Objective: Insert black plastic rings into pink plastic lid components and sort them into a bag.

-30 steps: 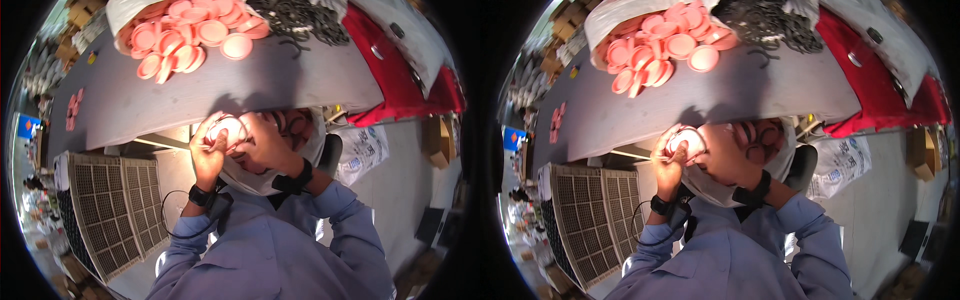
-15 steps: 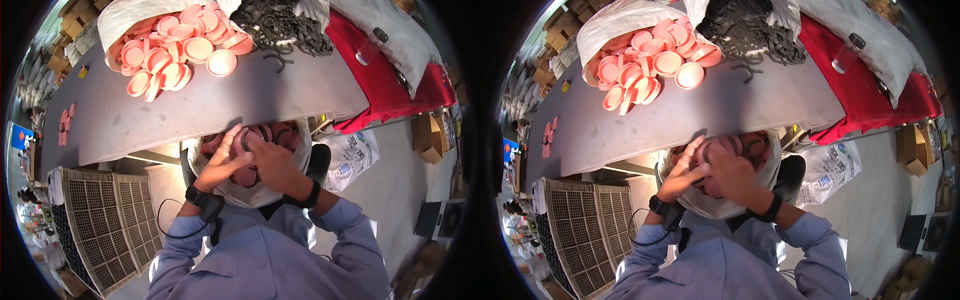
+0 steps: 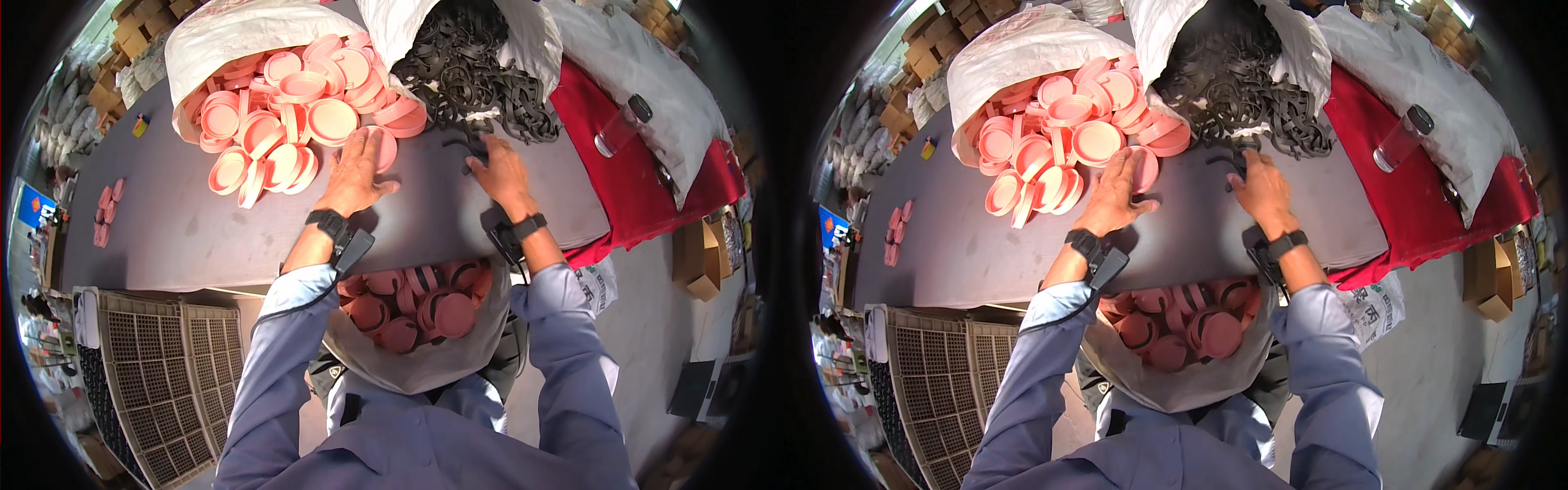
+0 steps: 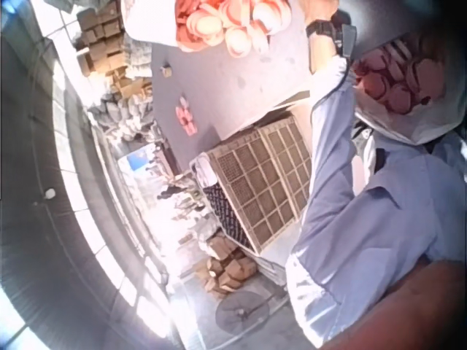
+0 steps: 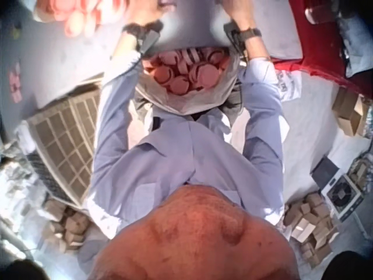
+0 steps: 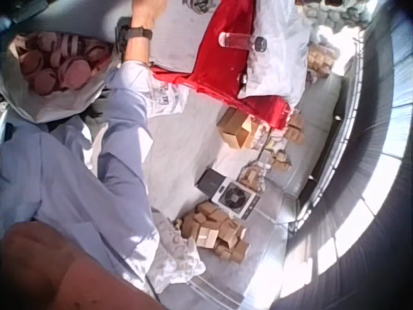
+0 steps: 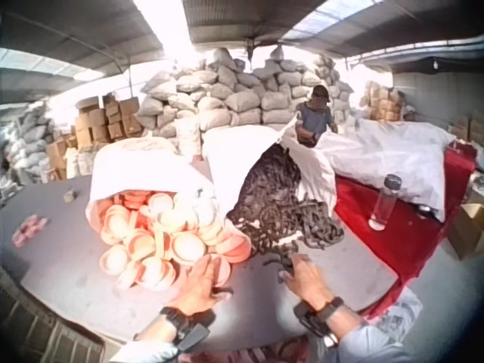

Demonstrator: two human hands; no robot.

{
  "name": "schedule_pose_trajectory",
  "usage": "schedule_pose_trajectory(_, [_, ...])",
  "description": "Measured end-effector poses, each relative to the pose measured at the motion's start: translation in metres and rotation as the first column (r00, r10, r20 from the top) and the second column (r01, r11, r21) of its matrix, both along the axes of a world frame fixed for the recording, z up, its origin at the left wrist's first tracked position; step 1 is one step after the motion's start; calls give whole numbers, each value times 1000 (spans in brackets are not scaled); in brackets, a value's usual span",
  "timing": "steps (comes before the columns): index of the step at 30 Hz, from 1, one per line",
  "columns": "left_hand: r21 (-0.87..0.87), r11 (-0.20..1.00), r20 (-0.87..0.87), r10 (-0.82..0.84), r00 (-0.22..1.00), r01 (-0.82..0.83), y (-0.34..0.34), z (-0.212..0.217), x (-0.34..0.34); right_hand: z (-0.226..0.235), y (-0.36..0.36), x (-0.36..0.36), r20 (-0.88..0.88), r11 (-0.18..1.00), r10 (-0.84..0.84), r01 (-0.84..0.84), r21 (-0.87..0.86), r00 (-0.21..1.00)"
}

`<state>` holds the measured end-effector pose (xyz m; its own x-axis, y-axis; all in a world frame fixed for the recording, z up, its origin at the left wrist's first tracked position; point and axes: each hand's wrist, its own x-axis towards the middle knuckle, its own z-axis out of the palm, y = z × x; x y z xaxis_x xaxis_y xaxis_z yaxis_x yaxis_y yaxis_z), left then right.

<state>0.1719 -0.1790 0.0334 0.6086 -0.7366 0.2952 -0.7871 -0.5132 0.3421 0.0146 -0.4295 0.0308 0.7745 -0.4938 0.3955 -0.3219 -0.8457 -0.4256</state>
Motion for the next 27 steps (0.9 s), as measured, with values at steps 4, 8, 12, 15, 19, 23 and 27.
schedule_pose_trajectory(4, [-65,995,31,81,996,-79,-12,-11,26,-24,-7,34,-71,998,19,-22,-52,997])
schedule_pose_trajectory(8, [-399,905,-301,23,953,-148,16,-18,44,-28,3,38,-121,984,154,-163,-74,981])
schedule_pose_trajectory(12, [-575,718,-790,-364,494,-391,48,8,12,-16,25,20,-9,970,191,-190,-149,981])
schedule_pose_trajectory(15, [-611,686,-785,-465,409,-395,75,11,-10,-10,42,10,-108,951,236,-253,-178,966])
schedule_pose_trajectory(19, [-598,669,-792,-408,455,-442,94,7,-42,-23,49,3,-246,931,283,-327,-160,927])
schedule_pose_trajectory(23, [-547,734,-790,-294,537,-403,106,6,-63,-5,70,-12,-24,894,435,-429,129,900])
schedule_pose_trajectory(27, [-434,882,-731,-224,645,-185,106,18,-75,22,105,-19,169,772,547,-572,278,820])
